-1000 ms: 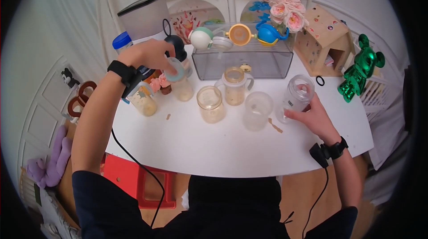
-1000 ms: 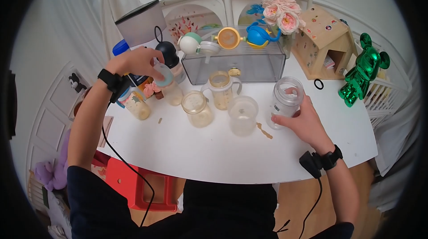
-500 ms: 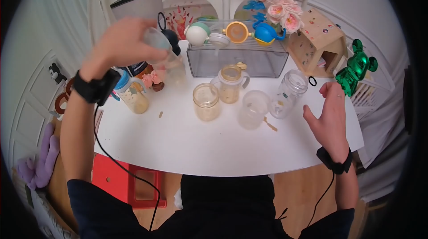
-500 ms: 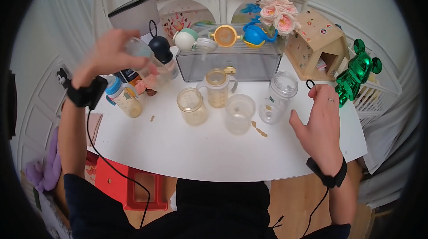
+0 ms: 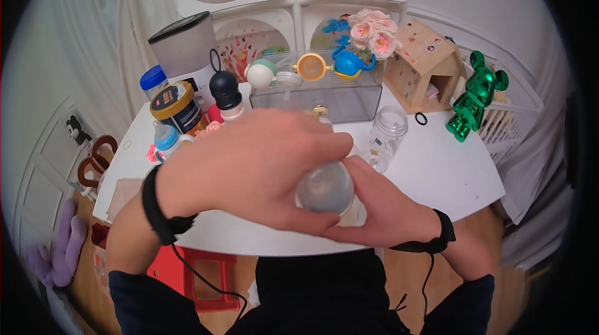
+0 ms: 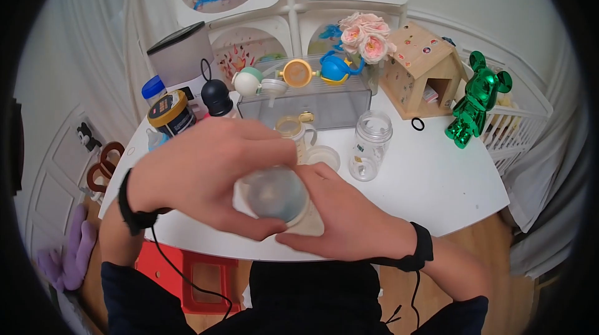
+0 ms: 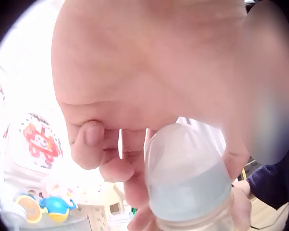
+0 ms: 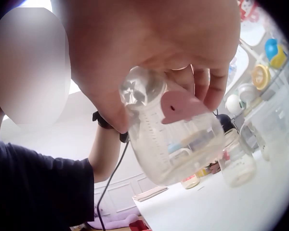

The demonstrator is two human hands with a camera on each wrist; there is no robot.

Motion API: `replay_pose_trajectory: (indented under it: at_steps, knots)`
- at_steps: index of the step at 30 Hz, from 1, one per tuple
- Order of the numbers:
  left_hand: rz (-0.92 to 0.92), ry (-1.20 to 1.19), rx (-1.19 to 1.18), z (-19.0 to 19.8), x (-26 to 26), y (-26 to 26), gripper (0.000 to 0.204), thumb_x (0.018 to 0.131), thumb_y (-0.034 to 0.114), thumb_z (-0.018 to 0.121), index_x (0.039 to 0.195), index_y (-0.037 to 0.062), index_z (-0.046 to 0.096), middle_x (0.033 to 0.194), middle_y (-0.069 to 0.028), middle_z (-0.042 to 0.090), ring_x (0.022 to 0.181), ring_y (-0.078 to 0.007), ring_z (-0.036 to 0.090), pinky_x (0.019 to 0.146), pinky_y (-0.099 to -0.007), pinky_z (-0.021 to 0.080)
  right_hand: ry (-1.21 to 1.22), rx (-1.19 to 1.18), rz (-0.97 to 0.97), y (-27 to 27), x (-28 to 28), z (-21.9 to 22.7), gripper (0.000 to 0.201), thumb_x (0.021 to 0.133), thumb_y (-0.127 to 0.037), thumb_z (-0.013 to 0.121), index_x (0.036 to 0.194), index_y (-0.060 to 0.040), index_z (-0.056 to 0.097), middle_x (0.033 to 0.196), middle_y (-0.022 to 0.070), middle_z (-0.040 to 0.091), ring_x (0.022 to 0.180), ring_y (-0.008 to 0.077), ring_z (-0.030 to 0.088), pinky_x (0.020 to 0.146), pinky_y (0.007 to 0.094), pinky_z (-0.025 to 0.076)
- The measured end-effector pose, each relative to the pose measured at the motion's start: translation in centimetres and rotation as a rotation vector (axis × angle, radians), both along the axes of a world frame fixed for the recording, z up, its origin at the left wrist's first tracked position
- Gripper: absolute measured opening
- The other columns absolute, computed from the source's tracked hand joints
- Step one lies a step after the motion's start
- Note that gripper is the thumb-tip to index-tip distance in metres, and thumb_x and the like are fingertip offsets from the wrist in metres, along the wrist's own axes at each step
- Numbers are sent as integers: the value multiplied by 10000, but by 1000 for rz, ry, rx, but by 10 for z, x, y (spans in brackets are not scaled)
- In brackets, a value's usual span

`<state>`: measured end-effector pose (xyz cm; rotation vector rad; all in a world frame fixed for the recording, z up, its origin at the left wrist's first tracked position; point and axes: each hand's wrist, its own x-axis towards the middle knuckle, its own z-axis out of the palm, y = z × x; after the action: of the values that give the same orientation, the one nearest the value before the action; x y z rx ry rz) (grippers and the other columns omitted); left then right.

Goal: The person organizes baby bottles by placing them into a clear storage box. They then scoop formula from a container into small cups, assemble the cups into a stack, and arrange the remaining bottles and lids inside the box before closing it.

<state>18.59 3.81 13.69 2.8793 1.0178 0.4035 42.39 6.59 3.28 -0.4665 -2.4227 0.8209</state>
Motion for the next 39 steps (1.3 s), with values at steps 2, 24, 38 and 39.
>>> replay_pose_trajectory:
  at_steps: [2, 24, 38, 39]
  knots:
    - [-45, -48, -9, -21, 4, 20, 551, 719, 445, 947, 1003, 57, 678, 843, -173, 705, 772, -398, 700, 651, -454, 524, -24, -119, -103, 2, 9, -11, 781, 874, -323, 907, 1482, -23, 520, 1352, 212, 639, 1254, 415, 606, 1065, 477, 510]
    - [416, -277, 57, -81, 30, 10, 506, 729, 463, 959, 863, 11, 774, 575, -103, 645, 507, -294, 672, 523, -362, 519, 60, 60, -499, -2, -9, -41, 587, 738, -145, 909, 1211, -11, 589, 977, 191, 730, 944, 412, 706, 818, 494, 519]
    - [26, -161, -146, -77, 1, 25, 657, 764, 376, 973, 1286, 56, 734, 1031, -161, 782, 909, -355, 778, 802, -404, 601, -167, -52, -389, 10, -7, -38, 633, 726, -264, 965, 1131, 7, 561, 927, 220, 726, 927, 430, 717, 799, 521, 541]
    - [30, -154, -155, -77, 2, 25, 641, 771, 378, 967, 1277, 59, 739, 996, -161, 785, 876, -357, 778, 776, -402, 600, -188, -95, -393, 8, -6, -38, 622, 731, -244, 957, 1137, 6, 558, 940, 217, 726, 938, 428, 717, 814, 515, 537]
